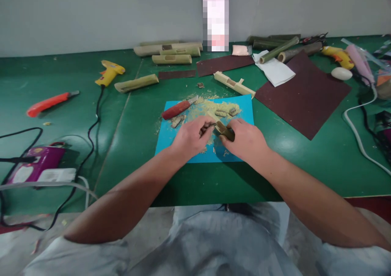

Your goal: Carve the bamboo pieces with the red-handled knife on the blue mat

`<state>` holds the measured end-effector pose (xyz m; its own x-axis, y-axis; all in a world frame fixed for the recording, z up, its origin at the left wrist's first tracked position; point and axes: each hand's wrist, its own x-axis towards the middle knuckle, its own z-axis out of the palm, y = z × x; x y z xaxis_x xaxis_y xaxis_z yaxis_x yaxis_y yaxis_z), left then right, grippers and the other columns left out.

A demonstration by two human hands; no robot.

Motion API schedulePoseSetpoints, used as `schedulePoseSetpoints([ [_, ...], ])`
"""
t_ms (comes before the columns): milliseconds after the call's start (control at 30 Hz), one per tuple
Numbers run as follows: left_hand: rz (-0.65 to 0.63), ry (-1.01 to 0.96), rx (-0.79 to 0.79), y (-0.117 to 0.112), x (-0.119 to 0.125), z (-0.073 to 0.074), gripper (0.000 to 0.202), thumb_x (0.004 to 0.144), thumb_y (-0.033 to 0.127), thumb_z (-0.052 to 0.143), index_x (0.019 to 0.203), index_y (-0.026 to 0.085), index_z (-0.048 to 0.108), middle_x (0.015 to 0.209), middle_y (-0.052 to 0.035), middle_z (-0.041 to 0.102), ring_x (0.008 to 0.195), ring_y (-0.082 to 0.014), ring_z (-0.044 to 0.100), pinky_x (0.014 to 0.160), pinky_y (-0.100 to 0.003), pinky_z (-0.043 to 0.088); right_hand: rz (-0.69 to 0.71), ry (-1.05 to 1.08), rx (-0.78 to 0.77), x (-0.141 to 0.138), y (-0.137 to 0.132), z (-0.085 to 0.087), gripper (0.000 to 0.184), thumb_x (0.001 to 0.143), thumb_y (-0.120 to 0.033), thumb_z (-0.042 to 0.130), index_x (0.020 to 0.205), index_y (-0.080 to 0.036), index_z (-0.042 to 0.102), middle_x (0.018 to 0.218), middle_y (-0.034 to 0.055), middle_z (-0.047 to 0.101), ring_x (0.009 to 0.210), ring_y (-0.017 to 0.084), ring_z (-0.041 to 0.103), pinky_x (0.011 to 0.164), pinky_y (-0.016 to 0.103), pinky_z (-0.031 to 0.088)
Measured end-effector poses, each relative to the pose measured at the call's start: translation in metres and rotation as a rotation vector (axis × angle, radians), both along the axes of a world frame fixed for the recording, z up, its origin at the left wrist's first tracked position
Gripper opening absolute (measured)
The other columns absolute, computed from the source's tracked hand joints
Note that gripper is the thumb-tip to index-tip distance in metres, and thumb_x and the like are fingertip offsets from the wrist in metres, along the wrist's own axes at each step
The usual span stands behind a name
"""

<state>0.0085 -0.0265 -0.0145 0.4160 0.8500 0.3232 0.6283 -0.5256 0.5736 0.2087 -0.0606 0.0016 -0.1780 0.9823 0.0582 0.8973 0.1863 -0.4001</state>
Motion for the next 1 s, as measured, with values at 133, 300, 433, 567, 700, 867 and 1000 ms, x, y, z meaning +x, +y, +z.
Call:
schedulePoseSetpoints([
  [133,-0.008,0.048,-0.007,0.0,0.0004,-0.0023,0.015,0.095,0.027,0.058,0.104,0.022,0.068,0.084,-0.001,0.073,0.068,-0.0143,0.065,0.065,-0.026,0.052,0.001,-0.015,0.012,-0.0009,-0.0008,0.0005,0.021,0.091,-0.04,0.058,0.096,-0.019,0.063,0.097,0.0085,0.068,0.076,0.02,0.061,0.061,0.033,0.034],
  [300,-0.01,0.059,0.055,0.0015,0.0009,-0.0024,0.015,0.094,0.026,0.057,0.099,0.021,0.071,0.086,-0.0033,0.075,0.07,-0.0159,0.067,0.067,-0.028,0.052,0.014,-0.02,0.028,-0.0012,-0.0017,0.0012,0.019,0.09,-0.038,0.058,0.09,-0.02,0.063,0.093,0.0082,0.068,0.077,0.02,0.061,0.061,0.032,0.034],
  [433,-0.04,0.043,0.114,0.0032,-0.0008,-0.0017,0.014,0.094,0.026,0.058,0.095,0.02,0.071,0.089,-0.005,0.076,0.075,-0.0169,0.069,0.07,-0.029,0.054,0.034,-0.019,0.003,-0.0009,-0.0023,0.0038,0.017,0.088,-0.036,0.06,0.091,-0.019,0.063,0.093,0.0083,0.067,0.077,0.02,0.06,0.062,0.032,0.035],
  [567,-0.048,0.056,0.113,0.001,-0.0011,-0.0011,0.017,0.096,0.026,0.057,0.097,0.02,0.073,0.092,-0.0056,0.077,0.082,-0.0179,0.072,0.074,-0.03,0.055,0.035,-0.01,-0.029,-0.0012,-0.001,0.0044,0.017,0.09,-0.034,0.059,0.09,-0.018,0.064,0.091,0.0083,0.067,0.075,0.019,0.059,0.062,0.032,0.035],
  [700,-0.079,0.05,0.086,-0.005,0.0036,-0.0009,0.018,0.096,0.024,0.055,0.095,0.02,0.073,0.093,-0.0046,0.078,0.086,-0.0186,0.074,0.076,-0.029,0.057,0.026,-0.026,-0.053,-0.0017,-0.0003,0.0038,0.02,0.093,-0.035,0.056,0.088,-0.018,0.066,0.092,0.009,0.067,0.076,0.019,0.059,0.063,0.032,0.035],
  [867,-0.036,0.059,0.075,-0.0037,0.0048,-0.0037,0.015,0.094,0.024,0.057,0.095,0.022,0.072,0.09,-0.004,0.078,0.081,-0.0187,0.073,0.072,-0.029,0.056,0.014,-0.041,-0.03,-0.0018,-0.0023,0.0046,0.022,0.094,-0.036,0.055,0.088,-0.018,0.066,0.092,0.0084,0.068,0.077,0.019,0.06,0.062,0.032,0.034],
  [1000,0.0,0.059,0.078,-0.0009,0.0026,-0.0052,0.014,0.094,0.026,0.057,0.096,0.022,0.071,0.089,-0.0039,0.077,0.078,-0.0181,0.072,0.069,-0.028,0.054,0.016,-0.037,-0.034,-0.0015,-0.0018,0.0038,0.02,0.093,-0.035,0.055,0.087,-0.019,0.065,0.09,0.0083,0.068,0.076,0.02,0.06,0.061,0.033,0.033],
])
